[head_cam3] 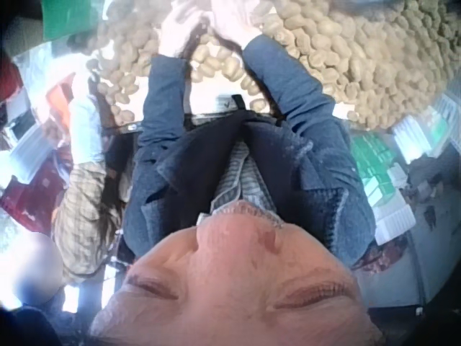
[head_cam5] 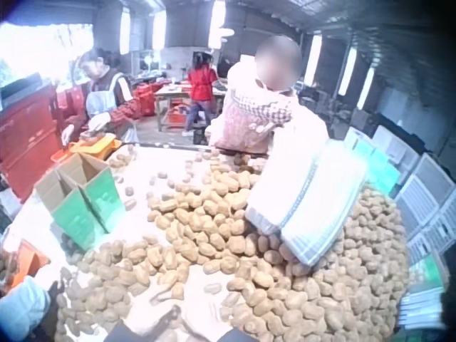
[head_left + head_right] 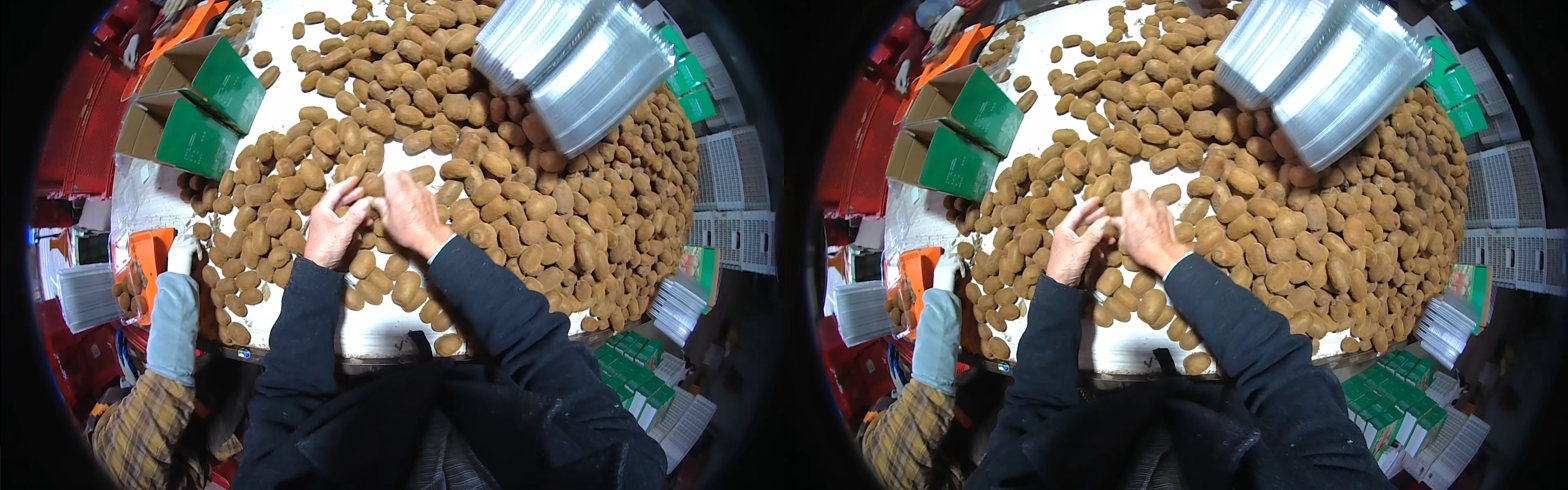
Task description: The person picks kiwis from a large pile on a table and places them into clear plastic trays. They then retrieve a cardboard box, open it, and continue filling trays with kiwis. The filled trays are set aside on the table.
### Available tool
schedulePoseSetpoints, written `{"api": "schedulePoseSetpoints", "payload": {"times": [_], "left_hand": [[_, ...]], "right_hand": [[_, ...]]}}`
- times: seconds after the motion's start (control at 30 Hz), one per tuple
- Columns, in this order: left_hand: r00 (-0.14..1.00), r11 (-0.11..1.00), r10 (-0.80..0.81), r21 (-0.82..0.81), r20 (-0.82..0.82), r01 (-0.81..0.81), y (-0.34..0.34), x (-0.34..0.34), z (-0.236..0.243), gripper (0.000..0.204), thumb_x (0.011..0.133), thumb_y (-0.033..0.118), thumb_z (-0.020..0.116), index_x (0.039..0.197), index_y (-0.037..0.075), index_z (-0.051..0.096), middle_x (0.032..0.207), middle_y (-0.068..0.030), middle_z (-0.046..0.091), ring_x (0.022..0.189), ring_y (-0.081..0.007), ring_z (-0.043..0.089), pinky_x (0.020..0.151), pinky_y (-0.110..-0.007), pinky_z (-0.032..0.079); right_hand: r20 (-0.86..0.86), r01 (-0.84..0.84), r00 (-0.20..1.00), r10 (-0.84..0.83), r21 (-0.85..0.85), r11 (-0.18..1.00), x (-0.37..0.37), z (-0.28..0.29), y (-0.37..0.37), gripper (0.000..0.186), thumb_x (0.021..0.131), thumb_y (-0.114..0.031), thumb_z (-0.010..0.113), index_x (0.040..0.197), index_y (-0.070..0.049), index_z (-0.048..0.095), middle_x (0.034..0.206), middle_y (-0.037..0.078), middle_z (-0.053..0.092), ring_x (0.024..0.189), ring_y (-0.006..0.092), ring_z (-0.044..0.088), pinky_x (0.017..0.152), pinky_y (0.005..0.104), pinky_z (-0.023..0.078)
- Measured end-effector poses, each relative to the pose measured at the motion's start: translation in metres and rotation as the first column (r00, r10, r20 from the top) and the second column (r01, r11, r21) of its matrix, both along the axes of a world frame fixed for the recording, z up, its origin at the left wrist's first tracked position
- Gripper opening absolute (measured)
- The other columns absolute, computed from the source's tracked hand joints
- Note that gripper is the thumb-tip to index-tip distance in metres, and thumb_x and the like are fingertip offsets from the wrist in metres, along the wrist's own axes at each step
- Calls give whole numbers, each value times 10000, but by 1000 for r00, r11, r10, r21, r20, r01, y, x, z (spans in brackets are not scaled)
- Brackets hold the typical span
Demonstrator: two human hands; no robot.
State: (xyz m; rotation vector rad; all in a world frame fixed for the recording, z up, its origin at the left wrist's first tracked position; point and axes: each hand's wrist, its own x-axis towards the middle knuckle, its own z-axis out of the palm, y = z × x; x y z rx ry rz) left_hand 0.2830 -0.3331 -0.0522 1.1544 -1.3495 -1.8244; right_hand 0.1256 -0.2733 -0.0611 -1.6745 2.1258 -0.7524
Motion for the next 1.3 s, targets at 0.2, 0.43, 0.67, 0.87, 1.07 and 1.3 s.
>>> {"api": "schedulePoseSetpoints", "payload": {"times": [0.2, 0.43, 0.67, 0.87, 1.07, 1.3], "left_hand": [[998, 974, -44, 221, -50, 54, 0, 5, -6, 280, 1040, 257, 643, 1118, -10, 680, 860, -52, 706, 591, -79, 617, 507, -204, 503], [990, 948, -30, 311, -138, 72, 11, 14, -3, 390, 1061, 364, 584, 1154, -6, 665, 860, -82, 708, 619, -131, 661, 497, -243, 542], [977, 935, -197, 287, -75, 211, 17, 19, 6, 505, 1033, 213, 627, 1449, -45, 501, 1098, -141, 702, 801, -174, 719, 592, -263, 580], [975, 935, -121, -310, 184, 174, 35, -15, 22, 541, 954, 197, 751, 1421, -3, 564, 1099, -136, 728, 828, -113, 669, 719, -262, 569], [954, 937, -269, 195, -132, 291, 32, -19, 30, 414, 982, 240, 728, 1288, -19, 626, 1026, -59, 704, 713, -76, 637, 588, -221, 519], [968, 941, -200, 247, -153, 234, 60, 12, 28, 333, 1013, 221, 670, 1229, -28, 628, 1009, -76, 703, 712, -112, 668, 619, -249, 553]], "right_hand": [[195, -158, 972, 130, 135, 978, -13, 33, 19, 364, 906, -239, 729, 1131, 23, 614, 1081, 231, 659, 995, 380, 666, 862, 499, 542], [-514, 167, 849, -122, 43, 985, -116, 1, -24, 381, 861, -291, 783, 1103, -26, 658, 1034, 172, 695, 1079, 363, 608, 970, 493, 424], [-181, 94, 980, -84, 45, 995, -122, 12, -19, 359, 861, -299, 790, 1009, 12, 686, 914, 190, 703, 986, 354, 643, 957, 472, 448], [475, -4, 880, -32, 75, 997, -86, 35, 24, 417, 883, -252, 790, 1206, -14, 677, 1015, 137, 731, 876, 207, 680, 801, 369, 548], [663, -99, 749, -1, 113, 989, -58, 54, 51, 401, 919, -134, 749, 1295, -47, 642, 980, 75, 706, 833, 125, 640, 750, 291, 535], [600, -239, 791, 122, 120, 964, -59, 68, 73, 419, 998, -80, 649, 1398, 17, 571, 1022, 31, 675, 906, 89, 624, 817, 250, 523]]}}
